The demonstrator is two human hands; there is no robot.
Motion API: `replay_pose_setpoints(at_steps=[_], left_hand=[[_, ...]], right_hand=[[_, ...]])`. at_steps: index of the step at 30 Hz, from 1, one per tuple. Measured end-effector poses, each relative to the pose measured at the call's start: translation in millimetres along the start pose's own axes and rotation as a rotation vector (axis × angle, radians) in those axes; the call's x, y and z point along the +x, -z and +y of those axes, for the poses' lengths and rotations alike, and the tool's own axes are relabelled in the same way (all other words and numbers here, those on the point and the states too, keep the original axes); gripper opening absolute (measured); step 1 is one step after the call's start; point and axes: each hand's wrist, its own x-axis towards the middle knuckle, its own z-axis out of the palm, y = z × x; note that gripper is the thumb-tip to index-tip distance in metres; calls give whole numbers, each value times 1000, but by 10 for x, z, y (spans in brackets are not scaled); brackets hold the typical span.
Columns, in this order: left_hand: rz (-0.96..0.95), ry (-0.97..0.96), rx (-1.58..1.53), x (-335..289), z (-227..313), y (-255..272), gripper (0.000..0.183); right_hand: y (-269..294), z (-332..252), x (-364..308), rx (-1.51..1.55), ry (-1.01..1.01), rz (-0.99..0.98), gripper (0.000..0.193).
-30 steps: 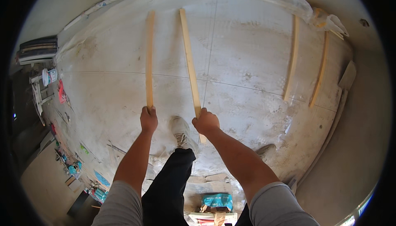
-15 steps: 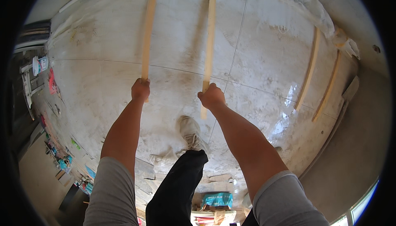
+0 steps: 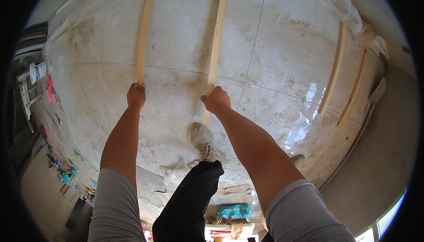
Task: The person moves around a construction site, picks up a bucket, and arranges several wooden strips on the floor. They then walk outside and inspect window frames loaded on a truck.
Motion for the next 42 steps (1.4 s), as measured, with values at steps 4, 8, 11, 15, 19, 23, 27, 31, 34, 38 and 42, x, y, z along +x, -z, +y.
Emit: replay_pose_setpoints(at_steps=[4, 8, 11, 15, 19, 23, 27, 31, 34, 38, 42], left_hand=[[21, 54, 36, -73, -156, 22, 41], [-5, 126, 5, -398, -609, -44, 37], [73, 59, 67, -375, -781, -8, 34], [59, 27, 47, -285, -727, 101, 33], [92, -102, 107, -257, -479, 190, 35], [23, -62, 114, 146, -92, 306, 44], [132, 13, 50, 542, 122, 367, 65], [177, -134, 148, 350, 57, 276, 82], [137, -172, 74, -346, 41, -66, 70], [-253, -203, -152, -1591, 367, -953, 71], [-245, -273, 23, -2142, 708, -1719, 70]], right_hand=[[-13, -32, -2, 17, -16, -29, 61], [-121, 63, 0, 31, 18, -14, 60], [-157, 178, 64, -3, 65, 40, 58], [-152, 306, 111, -46, 22, 58, 57], [-134, 267, 31, 10, -16, -3, 60], [-7, -26, 19, 114, -18, -43, 65], [155, -299, 96, -8, 12, 70, 80], [205, -67, -4, 8, 33, 199, 78], [301, 577, -286, 30, 57, 217, 71], [729, 1815, -794, -4, -65, 162, 59], [1123, 3036, -1226, -99, -287, 203, 54]])
